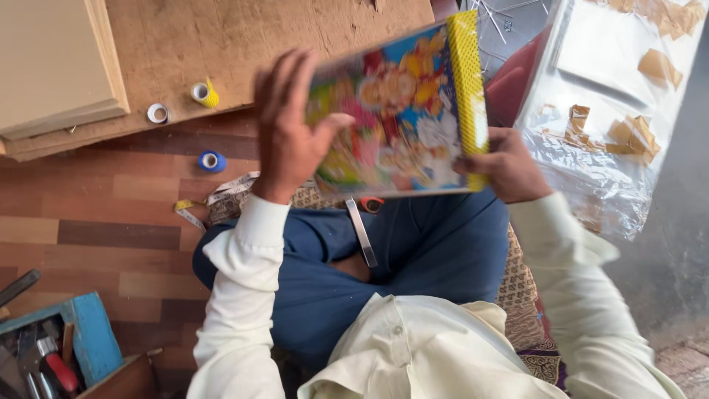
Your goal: The person sits on the floor and assembles decorative frames by applying yellow mesh tape to the edges of printed images. They use scissors to trim the tape and cut cardboard pieces, then attach the images to the cardboard backing.
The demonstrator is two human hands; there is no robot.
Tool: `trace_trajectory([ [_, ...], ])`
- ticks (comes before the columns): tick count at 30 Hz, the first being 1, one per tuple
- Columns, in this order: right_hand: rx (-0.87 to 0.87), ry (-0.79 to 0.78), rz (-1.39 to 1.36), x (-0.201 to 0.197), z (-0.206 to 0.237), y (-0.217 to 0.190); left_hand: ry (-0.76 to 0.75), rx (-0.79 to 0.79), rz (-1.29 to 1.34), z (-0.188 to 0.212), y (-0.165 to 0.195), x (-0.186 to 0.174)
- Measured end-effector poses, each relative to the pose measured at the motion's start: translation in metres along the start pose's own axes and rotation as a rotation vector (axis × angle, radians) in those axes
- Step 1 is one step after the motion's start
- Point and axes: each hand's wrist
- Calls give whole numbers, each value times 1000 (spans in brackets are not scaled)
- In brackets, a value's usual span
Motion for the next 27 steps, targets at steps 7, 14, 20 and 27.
trace_trajectory([
  [7, 156, -213, 366, -44, 53, -24, -801, -599, 764, -7, 38, 1],
  [14, 161, -245, 392, -45, 58, -26, -738, -607, 1033, 15, 55, 8],
  [20, -807, 336, 977, 39, 93, -32, -619, -758, 1025, 24, 61, 9],
  [27, -954, 269, 1091, 122, 59, -27, -567, -826, 1070, 27, 69, -2],
])
Point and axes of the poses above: each hand's wrist, its own z-axis away from the middle knuckle, its own x-axis out of the palm, y = z × x, and after that the axes turned 1 degree about z, right-handed
